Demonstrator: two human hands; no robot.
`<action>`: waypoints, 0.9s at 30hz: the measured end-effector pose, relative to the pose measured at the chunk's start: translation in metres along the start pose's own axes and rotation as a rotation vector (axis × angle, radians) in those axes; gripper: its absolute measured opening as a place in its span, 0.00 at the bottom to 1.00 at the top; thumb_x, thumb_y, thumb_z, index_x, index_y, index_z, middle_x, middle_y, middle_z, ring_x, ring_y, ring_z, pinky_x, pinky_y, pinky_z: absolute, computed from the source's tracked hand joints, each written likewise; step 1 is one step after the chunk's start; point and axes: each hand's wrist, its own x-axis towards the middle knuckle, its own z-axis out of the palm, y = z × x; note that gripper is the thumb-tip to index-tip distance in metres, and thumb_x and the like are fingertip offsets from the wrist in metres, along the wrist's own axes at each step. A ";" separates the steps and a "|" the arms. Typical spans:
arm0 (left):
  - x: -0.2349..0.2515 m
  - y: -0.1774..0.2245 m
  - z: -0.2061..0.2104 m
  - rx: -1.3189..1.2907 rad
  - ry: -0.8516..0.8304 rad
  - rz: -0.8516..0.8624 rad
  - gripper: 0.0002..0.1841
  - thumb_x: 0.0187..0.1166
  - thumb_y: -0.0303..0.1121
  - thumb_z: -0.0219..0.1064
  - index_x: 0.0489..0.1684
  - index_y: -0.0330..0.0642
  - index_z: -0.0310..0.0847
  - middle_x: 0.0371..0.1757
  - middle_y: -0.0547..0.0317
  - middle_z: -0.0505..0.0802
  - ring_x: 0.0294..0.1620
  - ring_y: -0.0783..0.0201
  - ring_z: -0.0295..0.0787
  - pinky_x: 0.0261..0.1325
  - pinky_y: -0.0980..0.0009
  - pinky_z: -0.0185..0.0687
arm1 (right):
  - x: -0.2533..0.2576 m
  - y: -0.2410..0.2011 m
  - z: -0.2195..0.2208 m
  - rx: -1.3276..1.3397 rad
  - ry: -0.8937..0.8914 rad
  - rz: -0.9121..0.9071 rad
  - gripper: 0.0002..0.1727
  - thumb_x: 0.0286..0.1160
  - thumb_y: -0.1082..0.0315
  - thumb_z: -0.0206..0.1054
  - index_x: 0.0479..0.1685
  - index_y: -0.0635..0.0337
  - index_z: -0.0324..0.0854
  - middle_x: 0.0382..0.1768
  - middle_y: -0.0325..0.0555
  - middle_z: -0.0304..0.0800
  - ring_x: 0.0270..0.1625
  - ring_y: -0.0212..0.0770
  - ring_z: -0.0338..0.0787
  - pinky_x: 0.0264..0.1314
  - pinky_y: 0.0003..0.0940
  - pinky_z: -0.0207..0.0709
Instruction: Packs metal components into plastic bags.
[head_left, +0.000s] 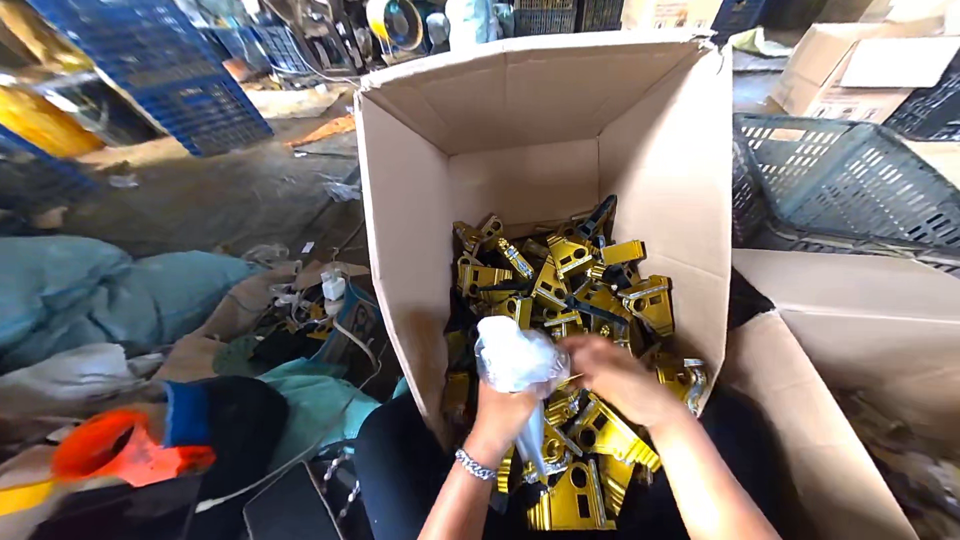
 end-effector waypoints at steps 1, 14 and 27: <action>-0.001 -0.002 0.007 0.018 -0.011 0.059 0.42 0.45 0.22 0.86 0.65 0.17 0.68 0.51 0.54 0.92 0.53 0.76 0.90 0.62 0.77 0.86 | 0.003 0.001 0.014 -0.103 0.017 0.060 0.19 0.79 0.61 0.67 0.58 0.67 0.82 0.48 0.41 0.90 0.49 0.33 0.91 0.55 0.33 0.87; -0.006 -0.005 0.005 -0.024 -0.087 0.079 0.43 0.40 0.19 0.89 0.64 0.20 0.71 0.55 0.53 0.93 0.58 0.72 0.90 0.68 0.73 0.85 | -0.005 0.011 0.022 -0.060 0.048 0.094 0.12 0.79 0.75 0.61 0.57 0.70 0.80 0.45 0.40 0.90 0.47 0.28 0.90 0.57 0.28 0.86; 0.016 0.019 0.004 -0.400 0.107 -0.338 0.09 0.80 0.20 0.63 0.54 0.35 0.75 0.33 0.56 0.91 0.24 0.72 0.84 0.26 0.78 0.80 | -0.018 0.005 0.017 -0.100 0.013 0.144 0.13 0.78 0.79 0.60 0.58 0.71 0.81 0.44 0.42 0.93 0.43 0.33 0.94 0.52 0.32 0.91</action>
